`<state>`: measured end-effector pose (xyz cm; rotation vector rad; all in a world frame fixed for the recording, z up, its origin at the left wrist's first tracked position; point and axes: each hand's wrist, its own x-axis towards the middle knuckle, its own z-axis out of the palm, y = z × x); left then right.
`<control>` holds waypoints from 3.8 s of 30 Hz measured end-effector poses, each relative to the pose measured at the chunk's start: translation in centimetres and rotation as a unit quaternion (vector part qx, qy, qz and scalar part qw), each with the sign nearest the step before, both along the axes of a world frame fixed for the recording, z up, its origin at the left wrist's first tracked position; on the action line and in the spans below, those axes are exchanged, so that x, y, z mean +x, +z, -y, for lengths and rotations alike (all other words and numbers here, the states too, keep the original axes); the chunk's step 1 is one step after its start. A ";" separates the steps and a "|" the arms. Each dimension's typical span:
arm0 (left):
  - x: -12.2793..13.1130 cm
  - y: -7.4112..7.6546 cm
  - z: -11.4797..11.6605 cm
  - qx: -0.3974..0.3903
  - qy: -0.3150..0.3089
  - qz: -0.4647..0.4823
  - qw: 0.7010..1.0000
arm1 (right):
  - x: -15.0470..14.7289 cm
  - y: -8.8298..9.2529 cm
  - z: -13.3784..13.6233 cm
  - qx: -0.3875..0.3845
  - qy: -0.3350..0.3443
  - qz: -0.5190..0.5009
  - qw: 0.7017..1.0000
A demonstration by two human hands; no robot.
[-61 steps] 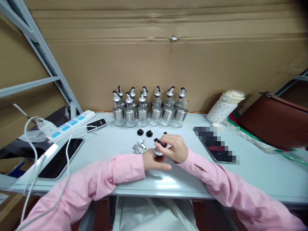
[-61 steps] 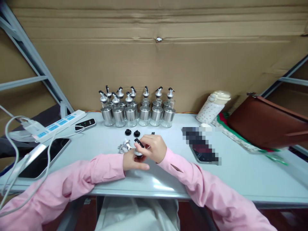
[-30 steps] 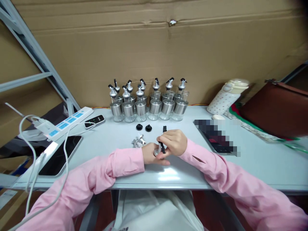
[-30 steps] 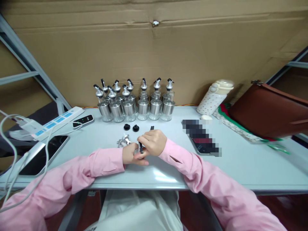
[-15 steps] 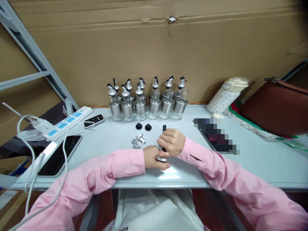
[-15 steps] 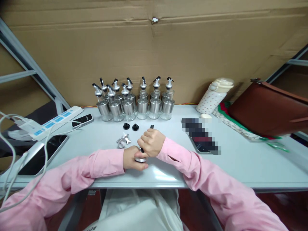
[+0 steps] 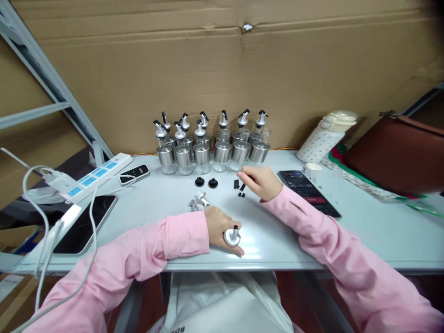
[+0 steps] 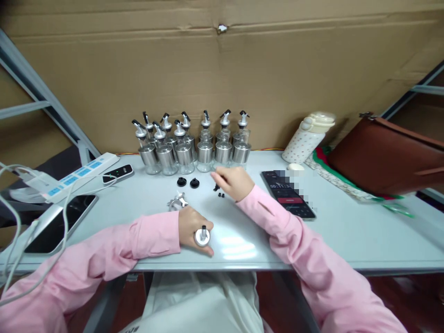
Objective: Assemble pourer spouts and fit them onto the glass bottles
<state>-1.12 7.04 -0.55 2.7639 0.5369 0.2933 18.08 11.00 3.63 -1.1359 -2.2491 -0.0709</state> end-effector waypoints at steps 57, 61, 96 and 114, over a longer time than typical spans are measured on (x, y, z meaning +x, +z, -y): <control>0.0 -0.3 0.4 0.074 -0.019 -0.014 0.997 | 0.6 -3.6 -3.3 -0.214 -0.067 -0.024 0.974; 0.0 -0.4 0.4 0.074 -0.019 -0.003 0.997 | 2.0 -3.5 -3.8 -0.159 -0.049 -0.007 0.986; 0.0 -0.4 0.4 0.075 -0.019 -0.001 0.997 | 2.8 -6.3 -5.6 -0.058 0.082 0.072 0.992; 0.0 -0.2 0.2 0.059 -0.028 -0.030 0.997 | 1.1 -4.5 -4.0 -0.101 -0.022 0.016 0.994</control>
